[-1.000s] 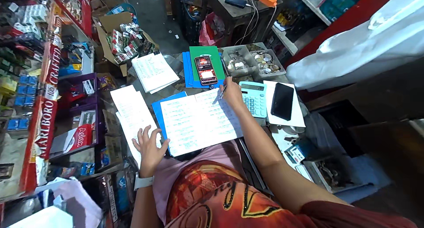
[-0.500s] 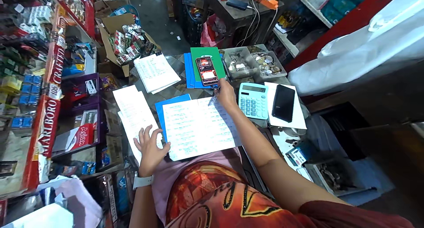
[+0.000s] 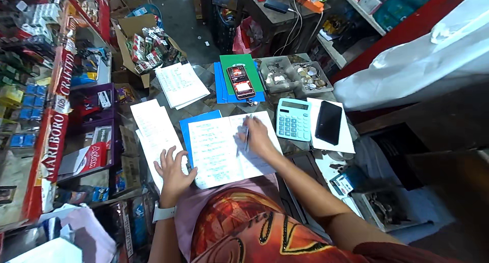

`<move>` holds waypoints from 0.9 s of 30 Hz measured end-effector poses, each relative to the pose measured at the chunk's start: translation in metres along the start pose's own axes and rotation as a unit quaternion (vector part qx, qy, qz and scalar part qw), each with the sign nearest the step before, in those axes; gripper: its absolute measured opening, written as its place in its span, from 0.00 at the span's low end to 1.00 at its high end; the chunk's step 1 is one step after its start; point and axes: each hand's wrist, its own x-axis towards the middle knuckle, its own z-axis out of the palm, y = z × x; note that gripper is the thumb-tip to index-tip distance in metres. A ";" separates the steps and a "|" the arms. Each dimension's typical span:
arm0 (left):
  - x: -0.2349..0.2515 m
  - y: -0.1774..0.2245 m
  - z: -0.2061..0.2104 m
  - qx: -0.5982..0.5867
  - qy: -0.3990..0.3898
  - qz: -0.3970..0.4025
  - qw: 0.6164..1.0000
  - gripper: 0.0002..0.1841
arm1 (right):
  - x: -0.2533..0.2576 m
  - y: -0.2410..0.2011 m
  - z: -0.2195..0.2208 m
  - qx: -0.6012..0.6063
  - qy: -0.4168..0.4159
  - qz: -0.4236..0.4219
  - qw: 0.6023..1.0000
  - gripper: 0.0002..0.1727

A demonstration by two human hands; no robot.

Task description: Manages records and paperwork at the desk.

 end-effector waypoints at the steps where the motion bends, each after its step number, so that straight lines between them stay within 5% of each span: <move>1: 0.000 0.000 0.000 0.003 0.001 0.003 1.000 0.33 | -0.008 0.003 0.016 0.001 -0.008 -0.010 1.000 0.31; 5: -0.001 -0.001 0.001 0.015 0.005 0.008 1.000 0.35 | -0.005 0.023 0.045 -0.048 0.038 -0.091 0.994 0.33; 9: -0.002 -0.003 0.002 0.014 0.006 0.006 1.000 0.36 | 0.015 0.020 0.020 -0.017 0.004 -0.093 0.995 0.27; 12: -0.003 -0.002 0.002 0.010 0.009 0.004 1.000 0.35 | 0.057 0.027 -0.019 0.056 0.075 -0.065 0.994 0.16; 16: -0.002 -0.003 0.003 0.013 0.002 0.001 1.000 0.34 | 0.151 0.050 -0.052 0.132 0.184 -0.053 0.972 0.19; 21: -0.001 -0.002 0.002 0.006 0.007 -0.002 1.000 0.33 | 0.217 0.051 -0.053 0.095 0.106 -0.084 0.986 0.18; 27: -0.004 -0.004 0.001 0.006 0.004 -0.009 1.000 0.33 | 0.238 0.044 -0.040 0.017 0.098 -0.092 0.991 0.15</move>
